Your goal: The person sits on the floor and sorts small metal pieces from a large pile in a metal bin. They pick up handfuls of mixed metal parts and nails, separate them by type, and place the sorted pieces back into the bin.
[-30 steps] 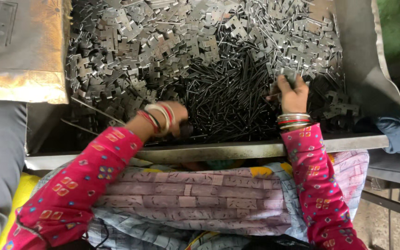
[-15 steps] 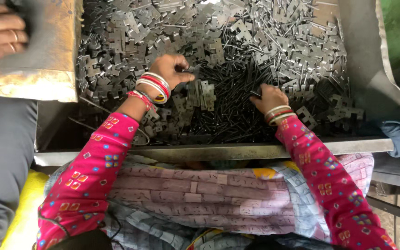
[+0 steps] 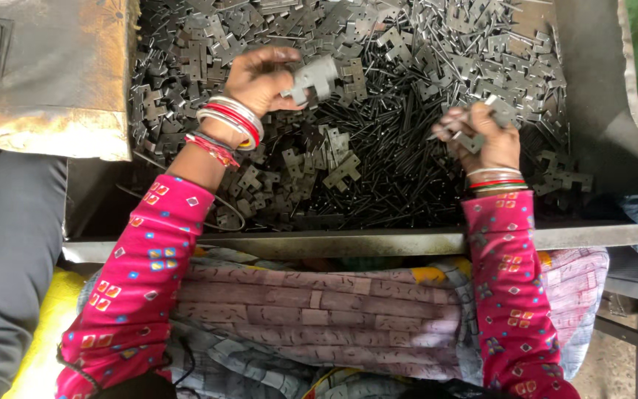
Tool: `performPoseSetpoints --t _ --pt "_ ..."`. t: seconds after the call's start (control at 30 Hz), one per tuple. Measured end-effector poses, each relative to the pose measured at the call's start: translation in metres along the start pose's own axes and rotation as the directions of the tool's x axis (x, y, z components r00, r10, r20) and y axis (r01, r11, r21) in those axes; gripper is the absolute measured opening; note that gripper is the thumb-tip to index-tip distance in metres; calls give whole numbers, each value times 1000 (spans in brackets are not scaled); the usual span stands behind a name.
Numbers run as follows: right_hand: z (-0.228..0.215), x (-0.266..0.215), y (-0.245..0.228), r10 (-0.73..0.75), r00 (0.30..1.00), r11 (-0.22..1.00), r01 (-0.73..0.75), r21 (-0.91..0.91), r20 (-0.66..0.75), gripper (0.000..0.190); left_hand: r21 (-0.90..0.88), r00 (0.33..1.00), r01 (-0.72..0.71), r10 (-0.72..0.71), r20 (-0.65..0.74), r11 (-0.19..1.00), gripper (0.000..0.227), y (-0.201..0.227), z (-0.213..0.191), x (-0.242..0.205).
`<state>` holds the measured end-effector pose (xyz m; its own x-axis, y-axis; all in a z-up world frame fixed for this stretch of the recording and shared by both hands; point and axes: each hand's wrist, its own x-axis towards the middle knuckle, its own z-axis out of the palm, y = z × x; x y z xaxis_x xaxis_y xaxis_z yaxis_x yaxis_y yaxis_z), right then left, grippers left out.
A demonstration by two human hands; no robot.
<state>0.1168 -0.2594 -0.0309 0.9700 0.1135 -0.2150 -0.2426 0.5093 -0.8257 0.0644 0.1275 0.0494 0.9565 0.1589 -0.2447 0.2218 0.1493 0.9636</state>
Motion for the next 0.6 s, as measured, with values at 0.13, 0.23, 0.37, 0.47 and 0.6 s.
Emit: performPoseSetpoints --t 0.13,0.23,0.37,0.47,0.6 --pt "-6 4 4 197 975 956 -215 201 106 11 -274 993 118 -104 63 954 44 -9 12 -4" --pt "8 -8 26 252 945 965 -261 14 211 18 -102 983 112 -95 160 989 34 -34 38 -11" --pt "63 -41 83 373 903 901 -407 148 214 38 380 889 -456 393 235 805 35 -81 86 -48" --pt "98 -63 107 254 909 929 -324 179 329 50 690 803 -560 505 317 459 43 -97 92 -59" --pt "90 -58 95 214 953 947 -150 -283 212 56 848 857 -425 442 264 317 24 -76 42 -27"
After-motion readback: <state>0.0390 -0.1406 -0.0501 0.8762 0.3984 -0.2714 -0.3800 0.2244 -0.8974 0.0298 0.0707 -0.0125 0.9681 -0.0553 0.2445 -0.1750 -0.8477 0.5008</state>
